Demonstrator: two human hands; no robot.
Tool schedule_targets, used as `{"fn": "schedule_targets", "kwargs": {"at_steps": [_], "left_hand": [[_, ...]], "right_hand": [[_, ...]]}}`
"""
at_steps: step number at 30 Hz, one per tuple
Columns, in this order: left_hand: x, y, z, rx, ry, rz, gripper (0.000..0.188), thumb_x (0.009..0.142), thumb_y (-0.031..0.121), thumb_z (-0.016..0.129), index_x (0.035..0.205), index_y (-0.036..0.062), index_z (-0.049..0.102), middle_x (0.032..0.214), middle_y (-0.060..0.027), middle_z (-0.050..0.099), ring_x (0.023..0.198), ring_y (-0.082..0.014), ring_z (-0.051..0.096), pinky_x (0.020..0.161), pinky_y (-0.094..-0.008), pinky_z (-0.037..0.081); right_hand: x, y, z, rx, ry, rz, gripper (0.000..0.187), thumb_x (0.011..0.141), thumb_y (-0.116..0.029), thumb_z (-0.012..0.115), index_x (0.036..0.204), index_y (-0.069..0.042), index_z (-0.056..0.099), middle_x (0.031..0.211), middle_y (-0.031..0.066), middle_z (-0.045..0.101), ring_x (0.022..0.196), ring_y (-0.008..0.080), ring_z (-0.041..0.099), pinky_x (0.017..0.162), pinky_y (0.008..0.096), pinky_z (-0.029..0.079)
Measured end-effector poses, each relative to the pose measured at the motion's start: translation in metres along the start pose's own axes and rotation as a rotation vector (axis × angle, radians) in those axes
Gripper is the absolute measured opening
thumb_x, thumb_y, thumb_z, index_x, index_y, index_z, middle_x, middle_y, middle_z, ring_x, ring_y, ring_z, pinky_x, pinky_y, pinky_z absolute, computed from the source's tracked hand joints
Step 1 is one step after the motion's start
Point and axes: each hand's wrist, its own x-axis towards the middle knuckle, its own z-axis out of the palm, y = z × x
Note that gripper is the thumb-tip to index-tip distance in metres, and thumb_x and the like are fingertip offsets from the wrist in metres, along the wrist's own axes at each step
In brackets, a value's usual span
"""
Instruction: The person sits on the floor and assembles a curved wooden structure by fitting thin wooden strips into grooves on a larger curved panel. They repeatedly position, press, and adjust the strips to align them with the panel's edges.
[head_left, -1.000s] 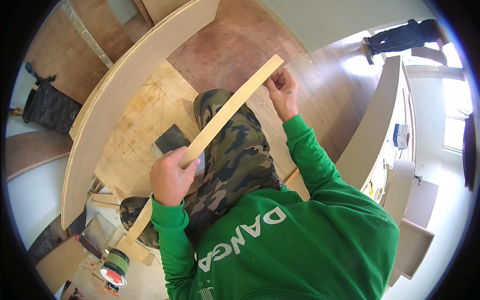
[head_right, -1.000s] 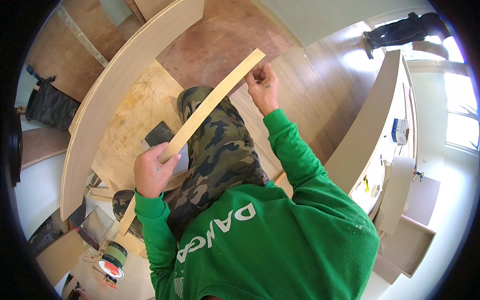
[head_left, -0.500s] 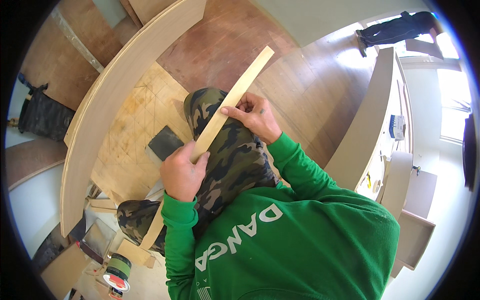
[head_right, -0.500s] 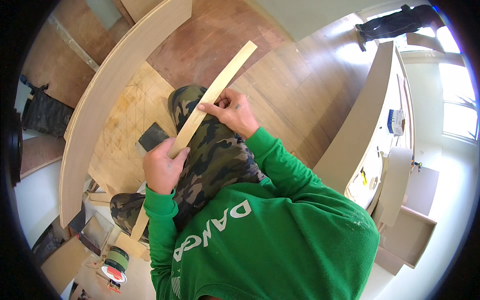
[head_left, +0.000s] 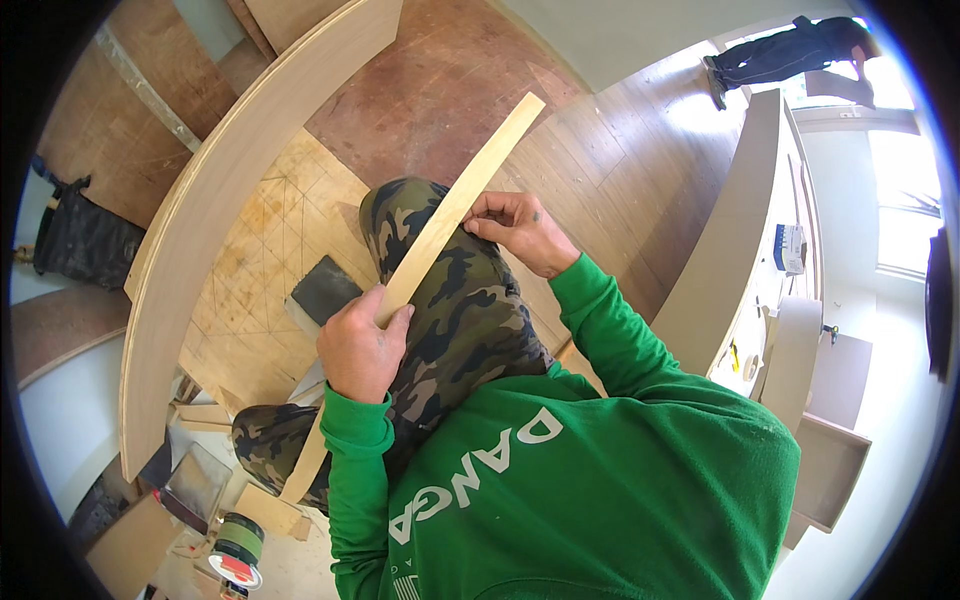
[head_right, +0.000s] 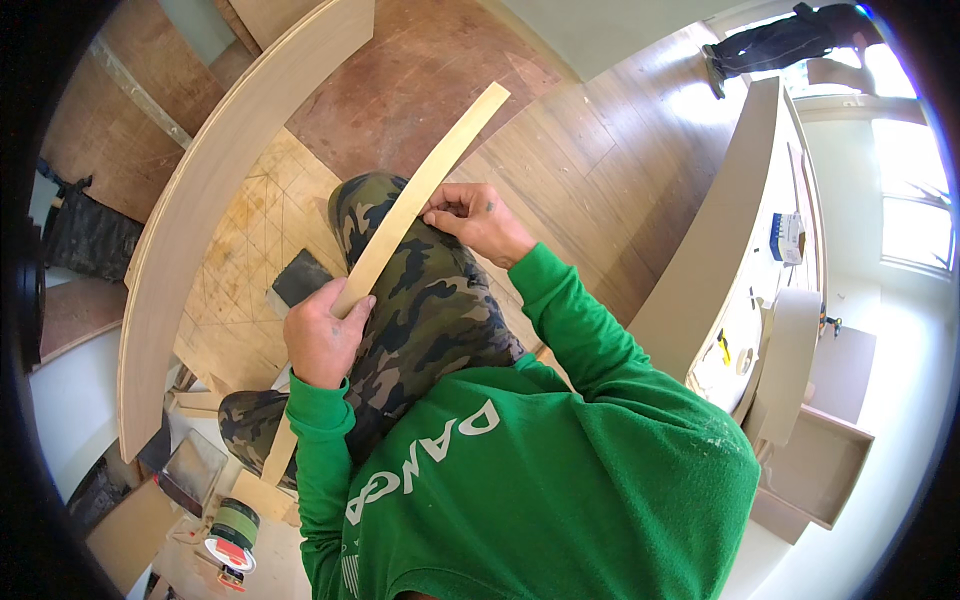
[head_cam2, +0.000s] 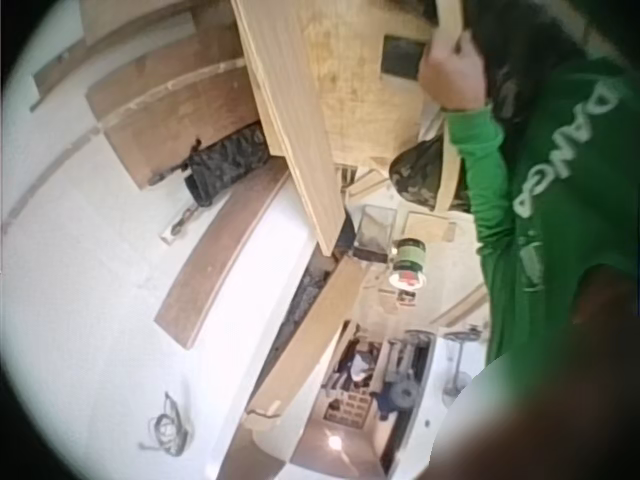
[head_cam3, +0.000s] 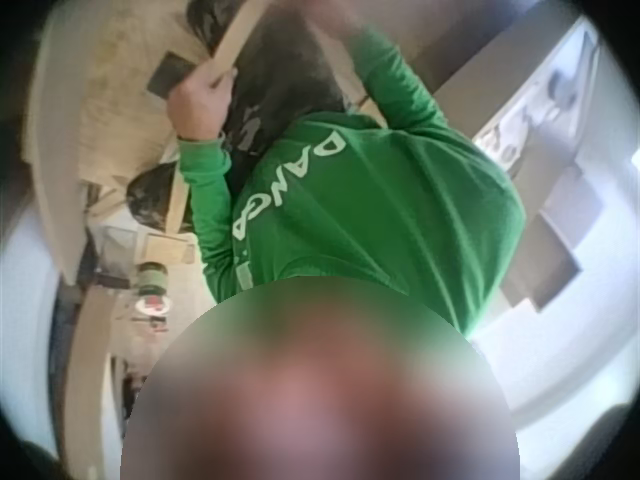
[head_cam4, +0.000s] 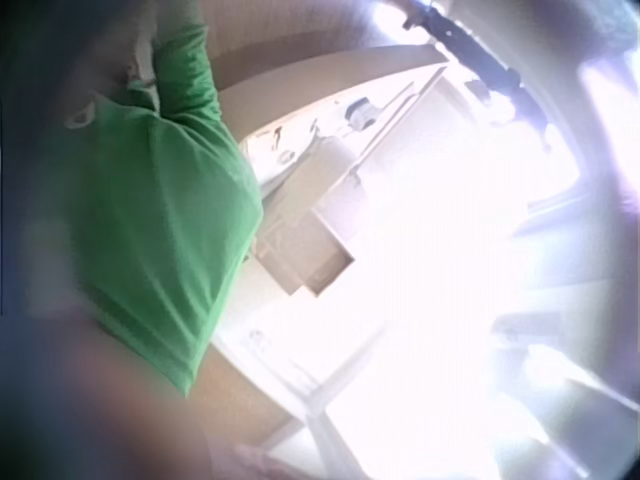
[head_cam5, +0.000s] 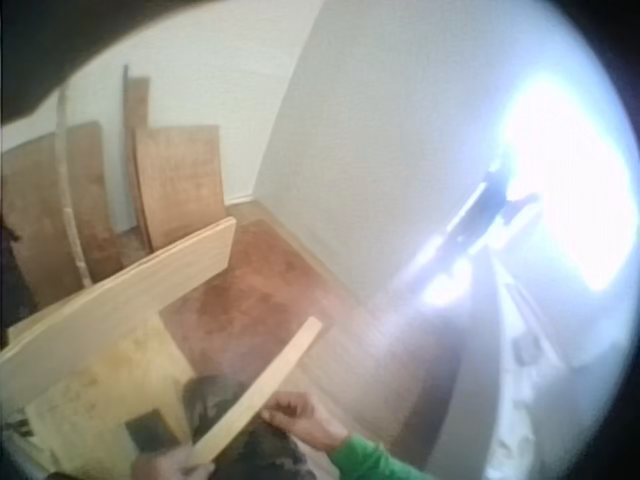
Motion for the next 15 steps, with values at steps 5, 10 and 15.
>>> {"fn": "schedule_targets", "kwargs": {"at_steps": [5,10,15], "left_hand": [[0.000,0.001,0.000,0.027,-0.007,-0.006,0.036,0.083,0.021,0.091,0.110,0.0015,0.079,0.095,-0.0204,0.078,0.084,-0.0427,0.075,0.072,-0.0488,0.058],[-0.001,0.007,-0.002,0.037,-0.009,-0.045,0.035,0.082,0.019,0.092,0.108,0.0001,0.079,0.095,-0.0231,0.078,0.087,-0.0430,0.076,0.076,-0.0452,0.059],[-0.002,0.009,-0.002,0.050,0.011,-0.035,0.033,0.082,0.018,0.092,0.107,0.0018,0.078,0.095,-0.0214,0.078,0.085,-0.0434,0.075,0.074,-0.0457,0.058]], "right_hand": [[-0.003,-0.008,0.005,0.006,0.023,0.043,0.022,0.100,-0.017,0.083,0.109,0.003,0.081,0.091,0.0006,0.075,0.080,0.0061,0.064,0.070,0.0249,0.052],[-0.001,-0.012,0.011,-0.131,0.091,0.074,0.026,0.099,-0.023,0.085,0.099,0.003,0.082,0.083,0.0003,0.073,0.074,0.0071,0.061,0.064,0.0276,0.048],[0.002,-0.013,0.008,-0.248,0.077,0.021,0.025,0.100,-0.022,0.082,0.095,0.003,0.082,0.076,0.0006,0.070,0.069,0.0087,0.057,0.061,0.0300,0.047]]}}
